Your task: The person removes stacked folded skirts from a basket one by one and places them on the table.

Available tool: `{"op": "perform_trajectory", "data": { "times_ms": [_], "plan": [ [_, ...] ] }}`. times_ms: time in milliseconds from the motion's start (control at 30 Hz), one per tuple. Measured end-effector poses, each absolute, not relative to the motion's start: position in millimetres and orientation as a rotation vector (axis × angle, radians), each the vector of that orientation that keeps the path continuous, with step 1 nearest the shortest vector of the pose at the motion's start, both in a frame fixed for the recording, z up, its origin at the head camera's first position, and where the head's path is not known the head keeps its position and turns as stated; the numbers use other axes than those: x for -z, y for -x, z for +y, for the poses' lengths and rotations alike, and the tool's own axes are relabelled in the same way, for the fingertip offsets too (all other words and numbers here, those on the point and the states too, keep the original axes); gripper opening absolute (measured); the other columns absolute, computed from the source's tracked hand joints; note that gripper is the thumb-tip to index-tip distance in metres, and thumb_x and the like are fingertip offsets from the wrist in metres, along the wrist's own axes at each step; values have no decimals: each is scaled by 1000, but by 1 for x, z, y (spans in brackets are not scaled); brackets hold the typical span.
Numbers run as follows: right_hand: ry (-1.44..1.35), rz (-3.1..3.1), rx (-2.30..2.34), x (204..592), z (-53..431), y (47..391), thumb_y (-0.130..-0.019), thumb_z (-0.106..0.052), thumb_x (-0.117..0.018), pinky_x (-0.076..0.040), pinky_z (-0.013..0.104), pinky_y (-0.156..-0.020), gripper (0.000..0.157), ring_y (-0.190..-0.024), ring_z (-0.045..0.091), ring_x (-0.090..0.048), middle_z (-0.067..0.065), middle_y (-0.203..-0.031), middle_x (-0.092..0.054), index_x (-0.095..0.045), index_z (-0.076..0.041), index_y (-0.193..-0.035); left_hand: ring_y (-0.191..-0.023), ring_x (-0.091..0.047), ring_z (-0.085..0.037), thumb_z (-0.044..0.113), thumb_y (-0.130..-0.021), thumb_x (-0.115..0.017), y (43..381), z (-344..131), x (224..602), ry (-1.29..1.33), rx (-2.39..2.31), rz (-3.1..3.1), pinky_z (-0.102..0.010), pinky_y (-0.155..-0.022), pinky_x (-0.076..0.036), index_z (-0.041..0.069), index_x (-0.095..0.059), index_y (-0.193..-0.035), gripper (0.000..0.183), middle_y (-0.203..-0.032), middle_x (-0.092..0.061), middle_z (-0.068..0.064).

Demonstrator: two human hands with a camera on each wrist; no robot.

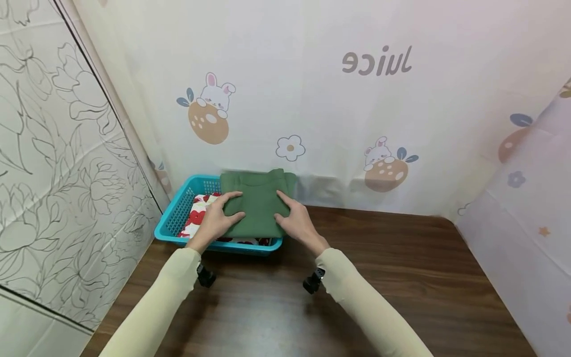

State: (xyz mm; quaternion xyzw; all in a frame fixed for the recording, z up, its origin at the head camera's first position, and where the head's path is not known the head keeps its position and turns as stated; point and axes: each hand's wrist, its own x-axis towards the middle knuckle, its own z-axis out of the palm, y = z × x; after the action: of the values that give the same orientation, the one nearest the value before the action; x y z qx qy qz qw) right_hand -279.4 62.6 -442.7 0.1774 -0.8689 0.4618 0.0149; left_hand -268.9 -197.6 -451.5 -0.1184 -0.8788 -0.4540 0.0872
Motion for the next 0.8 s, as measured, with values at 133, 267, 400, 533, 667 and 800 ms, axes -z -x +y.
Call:
{"op": "perform_trajectory", "data": {
  "times_ms": [133, 267, 400, 533, 667, 800],
  "plan": [
    [-527, -2705, -1415, 441, 85, 274, -99, -15, -66, -52, 35, -71, 68, -104, 28, -68, 13, -161, -44, -39, -26, -160, -137, -52, -38, 23, -95, -76, 268, -179, 452, 394, 1389, -2593, -59, -104, -50, 23, -55, -147, 56, -155, -50, -12],
    [-509, -2697, -1403, 440, 106, 270, -99, -18, -68, -57, 44, -85, 67, -125, 33, -63, 15, -160, -44, -40, -26, -159, -136, -53, -38, 24, -96, -76, 268, -161, 449, 389, 1421, -2597, -58, -103, -51, 26, -55, -147, 56, -156, -49, -11],
    [-512, -2672, -1411, 440, 126, 265, -98, -18, -68, -57, 50, -94, 67, -131, 37, -60, 17, -159, -46, -41, -24, -159, -135, -54, -37, 24, -95, -76, 267, -143, 442, 376, 1439, -2605, -58, -104, -51, 26, -54, -148, 57, -156, -49, -11],
    [-519, -2633, -1397, 438, 145, 259, -98, -17, -70, -57, 52, -94, 66, -129, 38, -61, 18, -158, -47, -43, -21, -158, -132, -57, -37, 20, -94, -77, 264, -124, 435, 416, 1429, -2586, -57, -104, -51, 23, -55, -148, 58, -153, -52, -13],
    [-532, -2552, -1371, 436, 162, 252, -96, -13, -72, -57, 54, -93, 67, -126, 40, -62, 21, -153, -51, -45, -19, -157, -131, -58, -36, 19, -94, -77, 262, -106, 433, 460, 1424, -2549, -55, -104, -51, 22, -55, -147, 57, -153, -53, -11],
    [-582, -2442, -1309, 434, 177, 244, -94, -8, -74, -57, 55, -93, 68, -124, 40, -63, 23, -148, -56, -47, -17, -156, -131, -58, -33, 20, -95, -76, 259, -90, 432, 503, 1441, -2485, -54, -105, -52, 22, -55, -147, 56, -152, -54, -9]
  ]
}}
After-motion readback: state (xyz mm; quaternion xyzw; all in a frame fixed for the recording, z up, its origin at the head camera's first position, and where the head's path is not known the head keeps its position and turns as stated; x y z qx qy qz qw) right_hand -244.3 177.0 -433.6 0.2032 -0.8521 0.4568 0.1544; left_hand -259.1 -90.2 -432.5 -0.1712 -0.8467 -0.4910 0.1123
